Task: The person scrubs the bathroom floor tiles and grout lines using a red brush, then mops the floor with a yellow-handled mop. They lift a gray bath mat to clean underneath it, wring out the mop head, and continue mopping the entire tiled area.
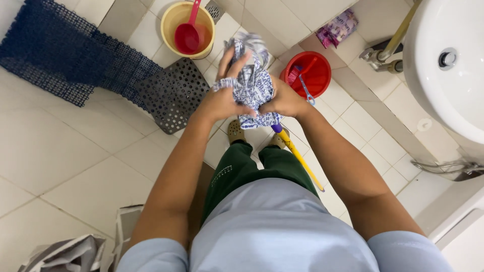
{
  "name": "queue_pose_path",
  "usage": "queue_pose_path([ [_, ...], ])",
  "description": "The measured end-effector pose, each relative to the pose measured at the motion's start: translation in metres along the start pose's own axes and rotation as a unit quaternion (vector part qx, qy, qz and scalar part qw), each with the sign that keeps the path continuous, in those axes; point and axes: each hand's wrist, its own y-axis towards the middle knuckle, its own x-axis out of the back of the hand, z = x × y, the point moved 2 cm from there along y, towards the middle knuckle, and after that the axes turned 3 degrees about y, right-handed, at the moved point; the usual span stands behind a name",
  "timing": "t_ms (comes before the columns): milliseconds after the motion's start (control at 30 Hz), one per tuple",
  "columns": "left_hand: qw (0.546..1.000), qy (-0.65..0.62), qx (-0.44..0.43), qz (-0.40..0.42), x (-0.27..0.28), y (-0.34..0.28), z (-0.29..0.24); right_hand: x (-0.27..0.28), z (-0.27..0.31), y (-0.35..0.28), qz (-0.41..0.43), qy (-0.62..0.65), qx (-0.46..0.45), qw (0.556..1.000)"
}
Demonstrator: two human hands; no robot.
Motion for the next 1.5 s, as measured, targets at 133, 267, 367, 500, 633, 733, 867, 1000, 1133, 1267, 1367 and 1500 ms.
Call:
queue_pose_path([
  [133,0.933,-0.357,0.018,-0.036,-0.034,0.010,0.044,-0.011,0.009,-0.006,0.002,-0.009,-0.011,1.000],
  [267,0.848,-0.489,0.199,0.049,-0.039,0.017,0.041,-0.014,0.004,-0.011,0.007,0.012,-0.019,1.000],
  [367,0.851,-0.438,0.283,0.062,-0.046,0.026,0.038,-0.014,0.009,-0.014,-0.018,-0.071,0.057,0.996],
  [500,0.889,-0.385,0.239,-0.062,-0.051,0.029,0.030,0.006,-0.048,-0.001,-0.129,0.022,0.051,0.990],
  [633,0.922,-0.288,0.229,-0.118,-0.051,0.026,0.021,0.012,-0.023,0.007,-0.207,-0.058,0.157,0.964],
  [733,0.940,-0.257,0.173,-0.141,-0.061,0.020,0.027,-0.017,0.032,0.016,-0.154,-0.079,0.053,0.983],
  [867,0.937,-0.252,0.171,-0.173,-0.057,0.019,0.021,-0.026,0.040,0.026,-0.240,-0.190,-0.127,0.943],
  [1000,0.939,-0.229,0.190,-0.172,-0.050,0.018,0.014,-0.025,0.014,0.030,-0.302,-0.198,-0.030,0.932],
  [1133,0.937,-0.249,0.183,-0.162,-0.053,0.019,0.023,-0.028,0.011,0.035,-0.306,-0.177,0.004,0.935],
  [1267,0.919,-0.307,0.179,-0.173,-0.050,0.020,0.028,-0.031,0.012,0.042,-0.305,-0.136,-0.005,0.942],
  [1367,0.908,-0.331,0.190,-0.174,-0.050,0.019,0.036,-0.030,0.007,0.052,-0.305,-0.131,0.015,0.943],
  [1500,0.913,-0.281,0.220,-0.195,-0.048,0.015,0.051,-0.020,0.002,0.071,-0.310,-0.170,0.022,0.935],
])
